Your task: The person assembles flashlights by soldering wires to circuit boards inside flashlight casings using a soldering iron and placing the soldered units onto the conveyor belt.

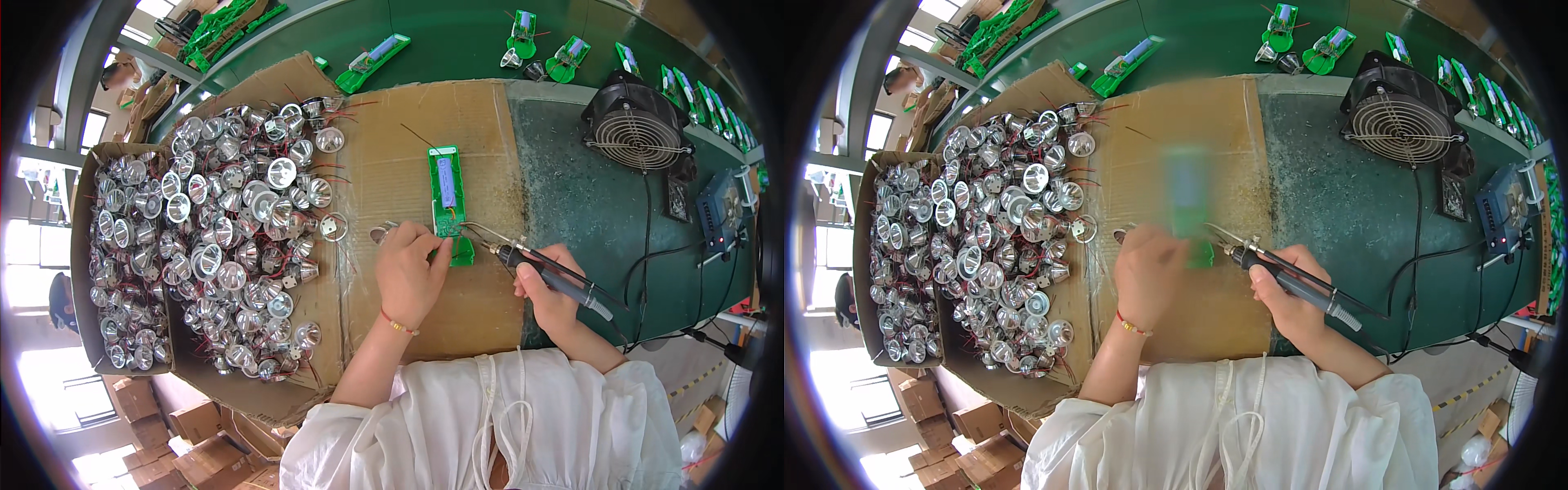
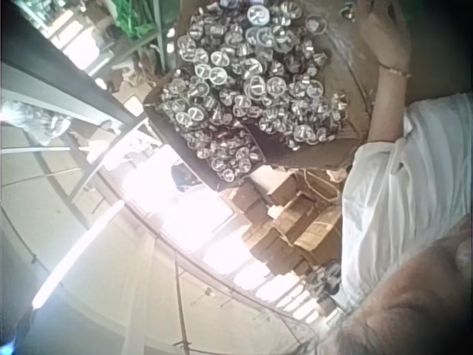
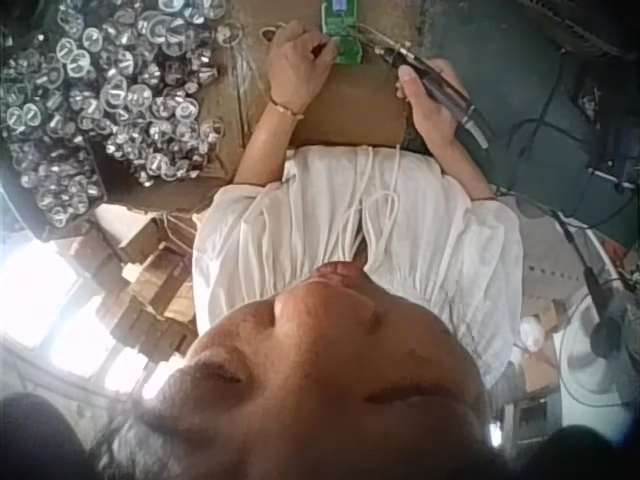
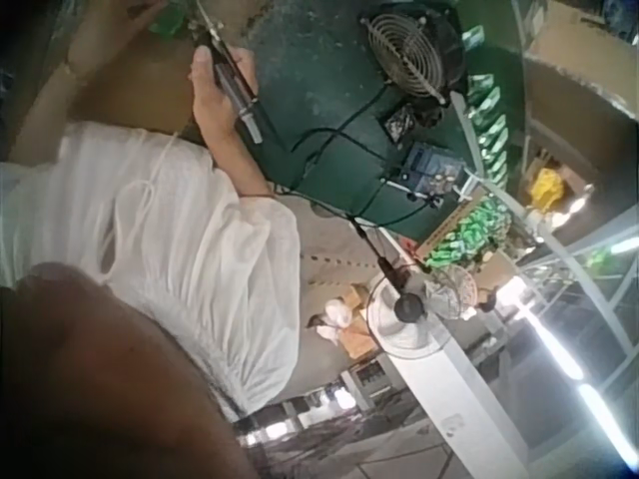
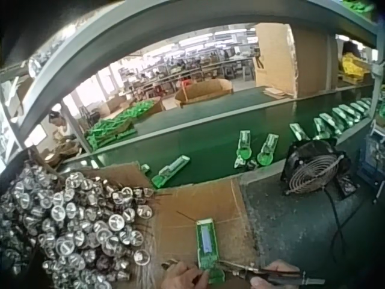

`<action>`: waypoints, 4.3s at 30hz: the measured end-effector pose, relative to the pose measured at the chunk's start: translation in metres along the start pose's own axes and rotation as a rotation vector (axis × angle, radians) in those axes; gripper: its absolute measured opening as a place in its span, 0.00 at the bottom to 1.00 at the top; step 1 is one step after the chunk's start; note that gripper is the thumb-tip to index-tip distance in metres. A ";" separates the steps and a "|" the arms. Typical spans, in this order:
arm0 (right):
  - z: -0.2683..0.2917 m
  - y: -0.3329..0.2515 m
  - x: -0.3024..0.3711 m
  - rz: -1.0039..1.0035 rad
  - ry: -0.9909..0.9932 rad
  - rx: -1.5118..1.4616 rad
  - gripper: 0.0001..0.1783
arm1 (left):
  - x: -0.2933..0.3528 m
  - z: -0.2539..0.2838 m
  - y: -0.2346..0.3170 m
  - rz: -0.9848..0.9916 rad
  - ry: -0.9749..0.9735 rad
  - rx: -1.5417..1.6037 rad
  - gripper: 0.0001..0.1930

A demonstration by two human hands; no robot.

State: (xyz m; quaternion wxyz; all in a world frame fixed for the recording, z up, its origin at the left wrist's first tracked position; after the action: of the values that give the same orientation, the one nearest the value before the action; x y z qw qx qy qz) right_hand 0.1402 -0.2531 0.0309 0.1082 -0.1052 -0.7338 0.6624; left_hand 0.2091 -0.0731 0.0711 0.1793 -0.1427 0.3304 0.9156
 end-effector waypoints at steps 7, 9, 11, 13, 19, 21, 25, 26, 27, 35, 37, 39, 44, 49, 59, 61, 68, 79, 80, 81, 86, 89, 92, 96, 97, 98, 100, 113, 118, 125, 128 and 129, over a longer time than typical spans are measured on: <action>0.004 0.007 0.002 0.036 -0.019 0.095 0.09 | 0.000 -0.004 -0.001 0.024 -0.022 0.013 0.05; 0.004 0.005 0.003 0.003 0.013 0.027 0.09 | 0.000 -0.003 -0.002 0.015 -0.017 0.012 0.05; 0.008 0.003 0.002 -0.021 0.055 -0.064 0.10 | 0.000 -0.002 -0.002 0.006 -0.011 0.011 0.05; 0.011 0.000 0.001 -0.010 0.056 -0.070 0.10 | 0.000 -0.002 -0.003 0.029 -0.022 0.014 0.05; 0.020 0.001 0.002 -0.019 0.064 -0.062 0.09 | 0.000 -0.003 -0.002 0.022 -0.031 -0.009 0.06; 0.019 0.001 0.002 -0.019 0.062 -0.075 0.09 | 0.000 -0.002 -0.001 0.020 -0.024 -0.011 0.06; 0.019 0.001 0.000 -0.027 0.050 -0.063 0.08 | -0.001 -0.001 -0.003 0.015 -0.045 -0.031 0.06; 0.020 0.001 -0.001 -0.029 0.045 -0.062 0.08 | -0.002 0.005 -0.008 0.090 -0.018 0.059 0.07; 0.022 0.001 -0.002 -0.029 0.047 -0.060 0.08 | -0.002 0.013 -0.014 0.164 0.009 0.149 0.08; 0.024 -0.003 -0.004 -0.037 0.073 -0.027 0.08 | 0.005 0.052 -0.002 -0.085 0.149 -0.054 0.14; 0.022 -0.001 -0.006 -0.065 0.051 -0.044 0.09 | 0.009 0.023 0.036 -0.263 -0.041 -0.153 0.13; 0.017 -0.004 -0.006 -0.054 0.028 -0.048 0.09 | 0.015 0.010 0.038 -0.267 -0.036 -0.299 0.11; 0.016 -0.003 -0.004 -0.044 0.021 -0.031 0.09 | 0.014 0.014 0.015 -0.128 -0.057 -0.023 0.06; 0.003 0.000 -0.005 -0.019 -0.038 -0.005 0.09 | 0.009 0.001 -0.019 0.165 -0.101 0.285 0.07; -0.011 0.006 -0.012 -0.075 -0.028 -0.051 0.08 | -0.002 -0.019 -0.024 0.153 -0.223 0.120 0.09; -0.010 0.006 -0.011 -0.072 -0.038 -0.022 0.08 | -0.002 -0.019 -0.025 0.157 -0.230 0.117 0.09; -0.007 0.012 -0.009 -0.171 0.011 -0.053 0.08 | -0.001 -0.022 -0.028 0.172 -0.227 0.131 0.09; -0.003 0.002 -0.010 -0.075 -0.004 -0.021 0.07 | -0.002 -0.022 -0.027 0.119 -0.214 0.112 0.09; -0.003 0.001 -0.011 -0.062 0.000 -0.019 0.07 | -0.003 -0.022 -0.026 0.118 -0.209 0.117 0.08; -0.001 -0.002 -0.011 -0.047 0.002 -0.023 0.07 | -0.003 -0.021 -0.025 0.115 -0.204 0.122 0.08; 0.030 0.001 -0.016 -0.055 0.098 -0.056 0.07 | 0.001 -0.010 -0.014 0.085 -0.164 0.049 0.07; 0.057 0.001 -0.017 -0.012 0.170 -0.035 0.06 | -0.001 -0.014 -0.011 0.146 -0.182 0.089 0.08; 0.079 0.012 -0.013 -0.063 0.212 -0.060 0.08 | -0.036 -0.031 0.001 0.009 -0.163 0.036 0.08; 0.083 0.023 -0.017 -0.095 0.235 -0.059 0.07 | -0.142 -0.103 -0.008 -0.155 -0.188 -0.137 0.09; 0.077 0.022 -0.020 -0.085 0.207 -0.079 0.07 | -0.168 -0.117 -0.016 -0.166 -0.235 -0.189 0.10; 0.077 0.023 -0.022 -0.074 0.212 -0.089 0.08 | -0.193 -0.114 -0.002 -0.220 -0.136 -0.150 0.11; 0.078 0.024 -0.022 -0.092 0.223 -0.122 0.08 | -0.233 -0.103 -0.005 -0.246 0.011 -0.082 0.18; 0.080 0.024 -0.026 -0.105 0.215 -0.120 0.08 | -0.201 -0.050 -0.050 0.051 -0.198 -0.426 0.22; 0.077 0.019 -0.027 -0.076 0.211 -0.108 0.07 | -0.084 -0.016 0.008 0.009 -0.139 -0.370 0.27; 0.075 0.019 -0.021 -0.036 0.215 -0.103 0.07 | -0.015 0.047 -0.042 0.393 -0.102 -0.588 0.36; 0.074 0.014 -0.013 -0.010 0.208 -0.104 0.07 | -0.004 0.035 -0.072 0.470 -0.233 -0.710 0.27; 0.073 0.011 -0.011 0.000 0.215 -0.104 0.07 | -0.002 0.031 -0.065 0.335 -0.163 -0.687 0.23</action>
State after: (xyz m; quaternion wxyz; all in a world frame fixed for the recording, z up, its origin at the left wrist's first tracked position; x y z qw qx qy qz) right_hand 0.1292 -0.3249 0.0126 0.1806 -0.1811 -0.7514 0.6083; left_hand 0.2338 -0.0066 0.0588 -0.0051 -0.0656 0.0081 0.9978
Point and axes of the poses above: each hand's wrist, its own x-axis away from the middle knuckle, its own z-axis out of the back of the hand, y = z × x, the point moved 10 cm from there along -x, towards the middle knuckle, and after that the axes turned 2 degrees about y, right-handed, at the moved point
